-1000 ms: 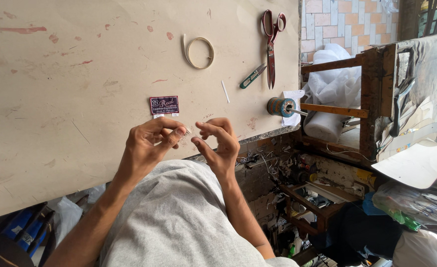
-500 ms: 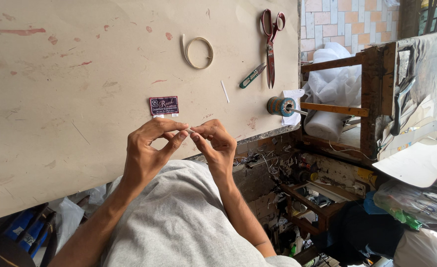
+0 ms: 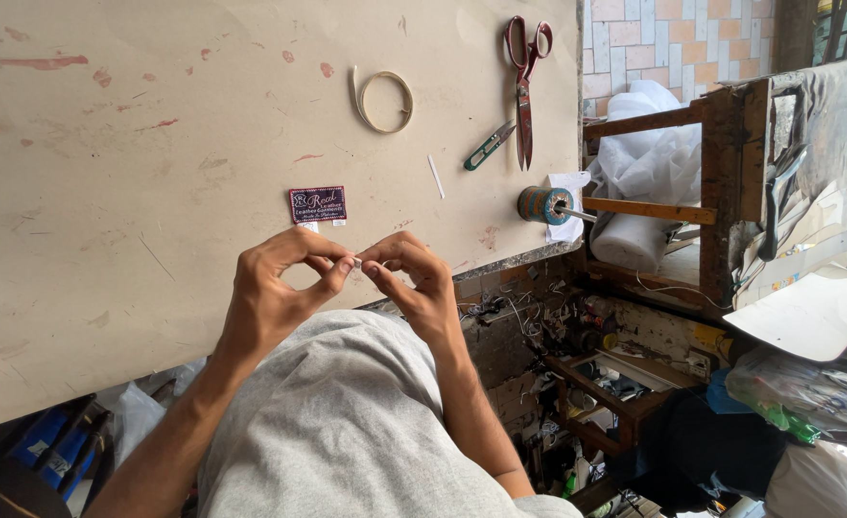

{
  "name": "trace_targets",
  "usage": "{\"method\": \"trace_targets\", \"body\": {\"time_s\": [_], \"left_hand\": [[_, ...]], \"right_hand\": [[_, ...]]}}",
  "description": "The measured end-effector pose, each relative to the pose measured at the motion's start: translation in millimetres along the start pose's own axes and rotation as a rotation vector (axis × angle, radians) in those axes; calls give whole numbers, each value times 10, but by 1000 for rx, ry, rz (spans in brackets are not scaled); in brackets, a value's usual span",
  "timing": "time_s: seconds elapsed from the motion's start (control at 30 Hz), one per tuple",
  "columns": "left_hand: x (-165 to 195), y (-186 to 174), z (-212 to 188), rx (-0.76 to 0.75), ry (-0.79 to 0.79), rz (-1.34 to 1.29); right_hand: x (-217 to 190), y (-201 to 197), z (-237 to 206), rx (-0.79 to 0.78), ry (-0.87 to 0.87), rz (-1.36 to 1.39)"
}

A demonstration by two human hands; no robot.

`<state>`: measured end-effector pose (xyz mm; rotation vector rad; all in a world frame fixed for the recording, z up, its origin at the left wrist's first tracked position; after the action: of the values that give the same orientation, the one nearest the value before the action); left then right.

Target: The person folds a small woven garment label at a workbench, presses a strip of tape onto it, attaches a small paper tag to the label, and trims the tag string with scissors. They handle the label repeatedly, turning it over and smoothing the tag into place before setting it on the table.

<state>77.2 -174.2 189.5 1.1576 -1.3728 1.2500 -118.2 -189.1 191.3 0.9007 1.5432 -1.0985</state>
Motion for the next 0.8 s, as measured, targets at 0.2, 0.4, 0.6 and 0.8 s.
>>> {"method": "trace_targets", "body": {"time_s": [0.2, 0.4, 0.6, 0.8], "left_hand": [[-253, 157, -73, 26, -192, -321], [-367, 211, -88, -47, -381, -341], [-341, 155, -59, -127, -505, -411], [-303, 130, -24, -182, -488, -402]], "right_hand": [[2, 45, -53, 56, -91, -18], [-102, 58, -21, 82, -396, -343], [-200, 39, -21, 76, -520, -464], [-160, 38, -13, 83, -519, -446]]}}
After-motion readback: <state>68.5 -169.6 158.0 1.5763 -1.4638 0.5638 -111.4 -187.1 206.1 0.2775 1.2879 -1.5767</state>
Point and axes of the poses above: each hand's wrist, its own z-axis towards the middle knuckle, its own y-axis out of the palm, x = y × z, the point moved 3 cm from there along z, towards the middle knuckle, and after that the axes turned 5 degrees about -y, right-handed, at the moved point
